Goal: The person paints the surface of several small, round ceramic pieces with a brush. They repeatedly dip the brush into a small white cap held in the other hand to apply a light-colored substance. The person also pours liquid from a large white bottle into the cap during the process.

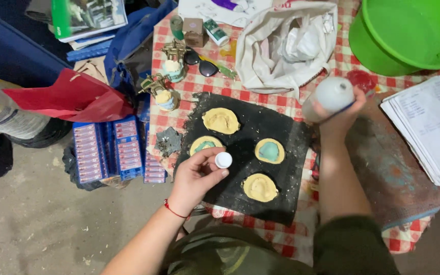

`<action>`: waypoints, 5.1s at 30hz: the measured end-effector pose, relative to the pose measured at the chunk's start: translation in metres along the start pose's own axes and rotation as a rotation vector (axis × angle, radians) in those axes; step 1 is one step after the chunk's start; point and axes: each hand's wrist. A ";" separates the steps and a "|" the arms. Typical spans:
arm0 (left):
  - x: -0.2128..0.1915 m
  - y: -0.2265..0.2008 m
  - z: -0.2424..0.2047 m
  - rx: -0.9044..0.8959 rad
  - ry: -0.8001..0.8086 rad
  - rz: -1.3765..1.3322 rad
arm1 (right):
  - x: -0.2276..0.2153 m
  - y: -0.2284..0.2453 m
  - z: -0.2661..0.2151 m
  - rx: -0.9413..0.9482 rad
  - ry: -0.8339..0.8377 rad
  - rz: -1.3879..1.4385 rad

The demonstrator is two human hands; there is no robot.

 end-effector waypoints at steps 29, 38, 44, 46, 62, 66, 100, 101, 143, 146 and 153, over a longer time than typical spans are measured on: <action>0.019 -0.127 -0.053 0.246 0.305 0.080 | -0.137 0.338 -0.050 -1.137 0.179 -0.279; 0.016 -0.127 -0.058 0.238 0.321 0.004 | -0.147 0.349 -0.052 -1.170 0.223 -0.311; 0.017 -0.128 -0.059 0.234 0.320 -0.008 | -0.147 0.349 -0.050 -1.219 0.186 -0.328; 0.018 -0.128 -0.060 0.229 0.318 -0.013 | -0.148 0.349 -0.049 -1.223 0.188 -0.328; 0.023 -0.124 -0.057 0.235 0.333 -0.050 | -0.152 0.347 -0.048 -1.218 0.174 -0.358; 0.025 -0.126 -0.057 0.240 0.338 -0.064 | -0.148 0.346 -0.053 -1.107 0.193 -0.272; -0.037 -0.023 -0.065 -0.105 -0.056 0.027 | 0.000 0.015 0.019 0.130 0.097 0.182; -0.039 -0.023 -0.063 -0.112 -0.064 0.039 | 0.002 0.017 0.016 0.171 0.105 0.148; -0.027 0.100 0.044 -0.194 0.050 -0.022 | 0.007 0.232 -0.124 -0.159 0.943 0.290; -0.029 0.114 0.050 -0.186 0.071 -0.002 | 0.017 0.213 -0.111 -0.014 0.973 0.368; -0.036 0.122 0.046 -0.215 0.073 0.047 | 0.098 0.142 -0.113 0.174 0.773 0.257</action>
Point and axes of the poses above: each hand's wrist, its own z-axis towards the middle knuckle, its own x-axis out of the palm, y = z × x, and after that the axes turned 10 degrees about x, right-handed
